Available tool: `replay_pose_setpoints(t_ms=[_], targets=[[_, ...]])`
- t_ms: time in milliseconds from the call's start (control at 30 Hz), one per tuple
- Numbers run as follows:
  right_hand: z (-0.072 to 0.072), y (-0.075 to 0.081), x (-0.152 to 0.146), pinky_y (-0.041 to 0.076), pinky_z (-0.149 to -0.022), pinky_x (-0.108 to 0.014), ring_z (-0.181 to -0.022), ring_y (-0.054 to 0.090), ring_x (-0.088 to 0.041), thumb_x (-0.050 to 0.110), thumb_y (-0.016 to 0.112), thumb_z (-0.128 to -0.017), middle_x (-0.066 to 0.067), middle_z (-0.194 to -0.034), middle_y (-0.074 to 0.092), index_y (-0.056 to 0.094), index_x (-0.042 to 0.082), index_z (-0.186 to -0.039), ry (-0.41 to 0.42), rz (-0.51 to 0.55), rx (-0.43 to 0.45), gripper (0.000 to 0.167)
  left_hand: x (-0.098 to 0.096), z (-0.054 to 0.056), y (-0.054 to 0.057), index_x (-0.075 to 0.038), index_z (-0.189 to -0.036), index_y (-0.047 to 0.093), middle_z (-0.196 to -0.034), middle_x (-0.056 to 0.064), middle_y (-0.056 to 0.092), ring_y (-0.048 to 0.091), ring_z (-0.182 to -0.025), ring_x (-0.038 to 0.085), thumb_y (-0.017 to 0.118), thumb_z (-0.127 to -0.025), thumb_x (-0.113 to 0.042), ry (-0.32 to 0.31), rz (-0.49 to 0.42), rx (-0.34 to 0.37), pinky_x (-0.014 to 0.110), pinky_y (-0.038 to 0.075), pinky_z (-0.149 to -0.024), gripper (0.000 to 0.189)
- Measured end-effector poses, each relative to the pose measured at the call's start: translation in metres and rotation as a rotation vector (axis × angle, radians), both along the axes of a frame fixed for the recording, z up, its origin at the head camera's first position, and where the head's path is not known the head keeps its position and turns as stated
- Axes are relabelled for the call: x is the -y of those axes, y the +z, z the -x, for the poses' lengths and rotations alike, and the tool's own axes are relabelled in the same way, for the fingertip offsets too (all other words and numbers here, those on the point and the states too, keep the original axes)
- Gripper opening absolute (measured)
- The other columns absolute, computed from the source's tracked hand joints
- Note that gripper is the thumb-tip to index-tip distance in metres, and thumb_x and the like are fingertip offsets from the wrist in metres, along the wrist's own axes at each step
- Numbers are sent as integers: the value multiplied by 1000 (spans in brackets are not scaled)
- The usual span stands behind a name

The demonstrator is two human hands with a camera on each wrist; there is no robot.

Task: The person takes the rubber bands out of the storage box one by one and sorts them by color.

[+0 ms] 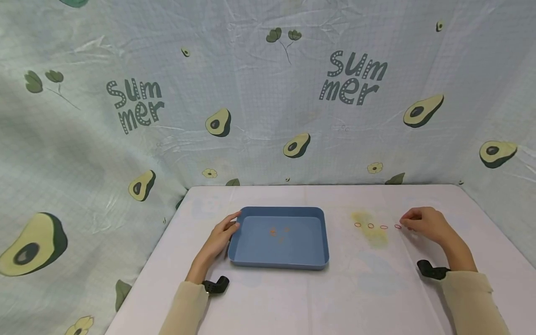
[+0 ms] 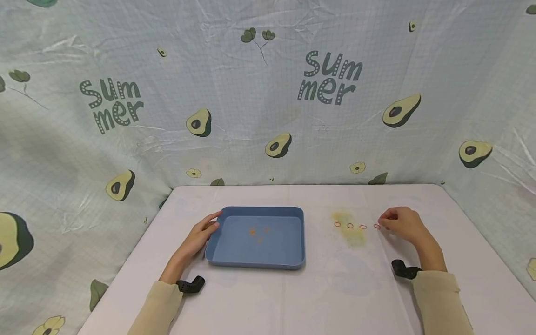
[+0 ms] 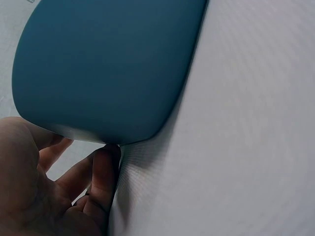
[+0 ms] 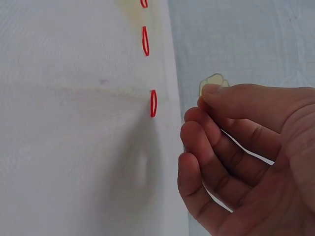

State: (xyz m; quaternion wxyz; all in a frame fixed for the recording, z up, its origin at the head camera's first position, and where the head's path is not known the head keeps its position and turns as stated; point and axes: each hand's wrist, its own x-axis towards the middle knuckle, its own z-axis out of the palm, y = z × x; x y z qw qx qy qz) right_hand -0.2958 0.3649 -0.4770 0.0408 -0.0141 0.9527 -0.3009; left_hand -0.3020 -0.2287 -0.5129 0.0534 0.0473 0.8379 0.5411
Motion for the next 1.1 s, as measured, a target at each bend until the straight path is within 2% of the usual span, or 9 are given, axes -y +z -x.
replay_pose_setpoints(t_ms=[200,500,867,1100], targets=[[0,6,8,48,-70,-30,-83,59,-22,24,66,-100,-8,-89,69,69,-4,-110,9,6,-37,30,0,0,1,-29,-157,45,-163,15,42,40,-151,39,50,-110,-32,-2,-1,-5,62,35,-120,48],[-2,19,18,47,-68,-30,-83,61,-24,22,66,-100,-15,-93,72,69,-4,-109,12,-11,-82,27,1,3,0,-29,-157,45,-164,13,41,39,-152,38,50,-110,-31,-2,4,-14,61,35,-120,48],[-6,28,33,49,-68,-30,-86,67,-27,23,66,-101,-16,-96,74,70,-2,-109,57,-6,-140,26,-1,1,0,-27,-157,46,-162,15,44,44,-149,38,51,-110,-29,2,1,-19,61,37,-119,48],[-8,32,44,51,-68,-32,-84,68,-24,23,67,-101,-15,-97,74,72,-1,-107,88,5,-163,25,-1,1,-1,-28,-157,46,-162,15,44,43,-149,38,51,-110,-30,9,8,-15,61,37,-118,47]])
